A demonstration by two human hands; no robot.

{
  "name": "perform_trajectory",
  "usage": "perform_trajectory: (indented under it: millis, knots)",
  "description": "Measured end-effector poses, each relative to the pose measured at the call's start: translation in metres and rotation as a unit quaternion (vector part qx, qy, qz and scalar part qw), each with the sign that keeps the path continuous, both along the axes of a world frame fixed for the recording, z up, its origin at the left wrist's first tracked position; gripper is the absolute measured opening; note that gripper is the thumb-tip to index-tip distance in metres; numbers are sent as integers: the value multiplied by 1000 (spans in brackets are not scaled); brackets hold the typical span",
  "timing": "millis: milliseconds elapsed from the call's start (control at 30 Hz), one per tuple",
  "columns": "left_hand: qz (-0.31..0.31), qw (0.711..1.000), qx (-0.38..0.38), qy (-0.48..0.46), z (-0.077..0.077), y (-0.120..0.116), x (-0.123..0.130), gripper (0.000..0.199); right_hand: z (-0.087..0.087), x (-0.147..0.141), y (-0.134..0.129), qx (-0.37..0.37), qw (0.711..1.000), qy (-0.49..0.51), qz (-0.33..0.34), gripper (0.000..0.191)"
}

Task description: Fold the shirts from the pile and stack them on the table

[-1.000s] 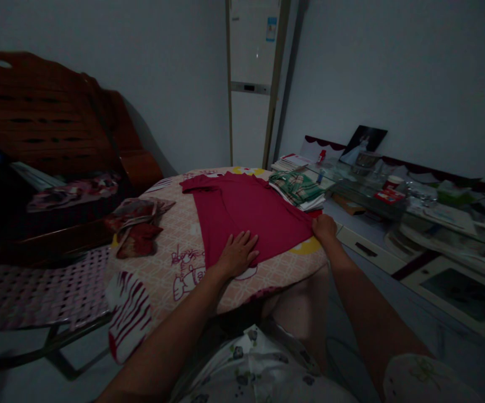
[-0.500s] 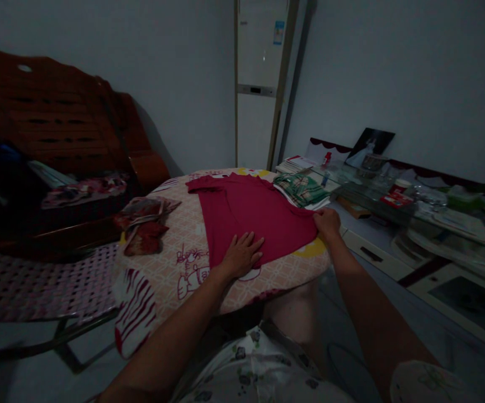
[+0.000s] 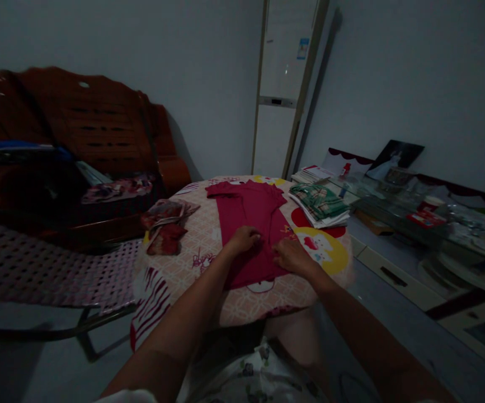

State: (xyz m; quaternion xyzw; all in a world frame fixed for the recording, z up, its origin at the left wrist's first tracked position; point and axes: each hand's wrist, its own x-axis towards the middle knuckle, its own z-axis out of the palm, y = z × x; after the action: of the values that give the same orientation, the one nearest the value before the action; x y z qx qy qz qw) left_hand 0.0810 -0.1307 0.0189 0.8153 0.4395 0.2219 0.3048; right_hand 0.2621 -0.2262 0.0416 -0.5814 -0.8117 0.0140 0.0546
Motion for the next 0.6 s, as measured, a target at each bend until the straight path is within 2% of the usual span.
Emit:
perform_trajectory:
  millis: [33, 100, 167, 300, 433, 500, 600]
  knots:
    - [5, 999, -29, -13, -2, 6, 1, 30, -1, 0, 2, -13, 1000, 15, 8, 12]
    - [10, 997, -71, -31, -4, 17, 3, 30, 0, 4, 10, -30, 997, 65, 19, 21]
    - [15, 996, -74, -39, -4, 29, 7, 30, 2, 9, 21, -23, 993, 117, 24, 31]
    - [33, 999, -36, -23, 0, 51, 16, 28, 0, 25, 44, 9, 974, 226, -5, 35]
    - [34, 999, 15, 24, 4, 69, 30, 25, -8, 40, 68, -44, 937, 341, -64, 29]
    - [36, 998, 44, 37, 6, 77, 38, 26, -12, 46, 85, -49, 926, 363, -92, 27]
    - [55, 995, 71, 39, 7, 89, 53, 30, -15, 53, 116, -17, 920, 362, -150, 24]
